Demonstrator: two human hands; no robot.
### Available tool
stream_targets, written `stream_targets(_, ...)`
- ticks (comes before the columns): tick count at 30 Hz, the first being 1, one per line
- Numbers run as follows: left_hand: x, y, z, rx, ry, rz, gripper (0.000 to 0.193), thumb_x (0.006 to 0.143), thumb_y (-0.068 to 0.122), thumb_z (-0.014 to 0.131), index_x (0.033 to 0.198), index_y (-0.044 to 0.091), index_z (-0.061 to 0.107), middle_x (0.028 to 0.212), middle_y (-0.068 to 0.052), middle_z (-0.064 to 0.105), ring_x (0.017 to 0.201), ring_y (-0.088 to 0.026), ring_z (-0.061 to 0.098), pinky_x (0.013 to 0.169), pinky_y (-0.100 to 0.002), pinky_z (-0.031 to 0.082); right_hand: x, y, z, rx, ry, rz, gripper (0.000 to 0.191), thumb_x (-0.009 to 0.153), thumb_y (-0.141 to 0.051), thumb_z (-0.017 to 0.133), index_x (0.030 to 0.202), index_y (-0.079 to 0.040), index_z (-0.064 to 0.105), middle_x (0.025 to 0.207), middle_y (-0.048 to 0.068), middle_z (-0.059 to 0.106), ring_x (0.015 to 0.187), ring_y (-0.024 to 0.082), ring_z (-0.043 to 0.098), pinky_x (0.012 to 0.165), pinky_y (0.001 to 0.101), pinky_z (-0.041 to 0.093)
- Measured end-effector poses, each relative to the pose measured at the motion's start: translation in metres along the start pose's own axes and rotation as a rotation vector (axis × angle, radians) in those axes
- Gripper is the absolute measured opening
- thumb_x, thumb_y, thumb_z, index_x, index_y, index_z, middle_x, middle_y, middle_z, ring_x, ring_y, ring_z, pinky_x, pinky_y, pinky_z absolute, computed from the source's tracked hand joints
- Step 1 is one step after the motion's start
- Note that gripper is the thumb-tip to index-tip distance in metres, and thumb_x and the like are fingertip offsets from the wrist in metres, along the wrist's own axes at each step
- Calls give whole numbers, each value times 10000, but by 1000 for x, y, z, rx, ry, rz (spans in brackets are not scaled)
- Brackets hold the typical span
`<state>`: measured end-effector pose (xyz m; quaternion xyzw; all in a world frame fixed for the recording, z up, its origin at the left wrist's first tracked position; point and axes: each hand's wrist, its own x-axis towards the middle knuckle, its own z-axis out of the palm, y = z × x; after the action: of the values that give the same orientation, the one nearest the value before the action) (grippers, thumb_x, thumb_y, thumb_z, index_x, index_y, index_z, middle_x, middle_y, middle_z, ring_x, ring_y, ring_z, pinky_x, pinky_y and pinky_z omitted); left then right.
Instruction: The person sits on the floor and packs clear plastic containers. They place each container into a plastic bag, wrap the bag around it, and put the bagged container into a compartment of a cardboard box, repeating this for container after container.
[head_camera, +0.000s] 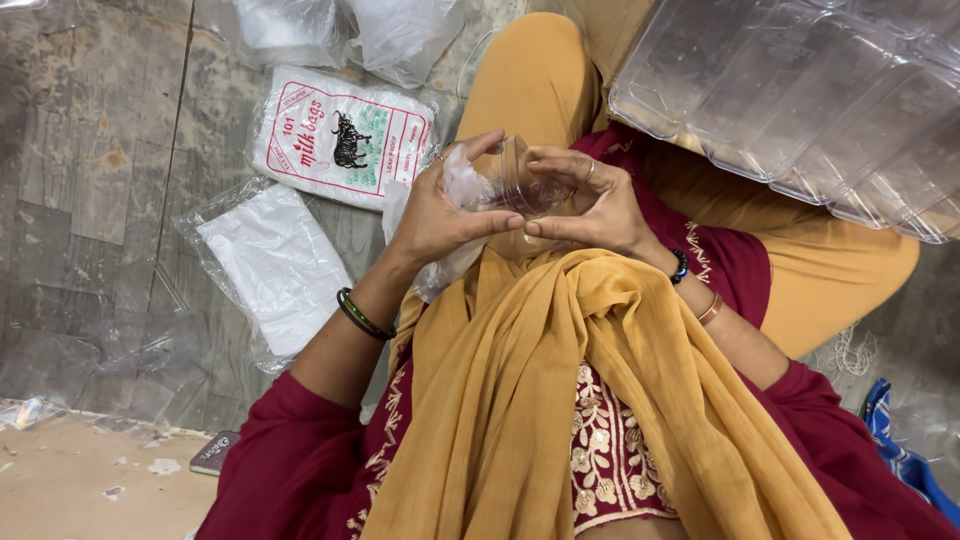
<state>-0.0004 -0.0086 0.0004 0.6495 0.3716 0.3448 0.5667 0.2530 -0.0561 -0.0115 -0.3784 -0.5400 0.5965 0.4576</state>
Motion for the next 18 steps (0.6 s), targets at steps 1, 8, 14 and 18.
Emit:
stream_targets(1, 0, 0, 0, 10, -1, 9, 907, 726, 299, 970, 1481, 29, 547, 1426, -116, 614, 1351, -219, 582, 1154, -350, 457, 0, -1, 1, 11, 6, 18, 613, 801, 30, 878, 1364, 12, 636, 1555, 155, 516, 1437, 214, 515, 1233, 372, 432)
stream_targets(8, 2, 3, 3, 130, 38, 78, 880, 736, 328, 976, 1457, 35, 566, 1437, -129, 611, 1352, -250, 596, 1152, -375, 468, 5, -5, 2, 24, -10, 93, 617, 803, -33, 891, 1355, 23, 620, 1560, 163, 503, 1421, 221, 524, 1209, 377, 460)
stream_targets(14, 0, -3, 8, 83, 55, 64, 835, 752, 355, 950, 1434, 35, 587, 1428, -132, 611, 1344, -254, 601, 1139, -376, 481, 4, -1, -2, -109, -42, 67, 607, 798, -44, 902, 1326, 30, 612, 1553, 172, 507, 1397, 238, 550, 1191, 386, 487)
stream_targets(18, 1, -9, 11, 101, 88, 31, 827, 727, 355, 951, 1404, 33, 602, 1396, -132, 628, 1312, -248, 622, 1115, -362, 492, 6, -1, 10, -229, -8, 52, 654, 808, -61, 895, 1371, 40, 577, 1545, 179, 501, 1402, 250, 548, 1155, 399, 453)
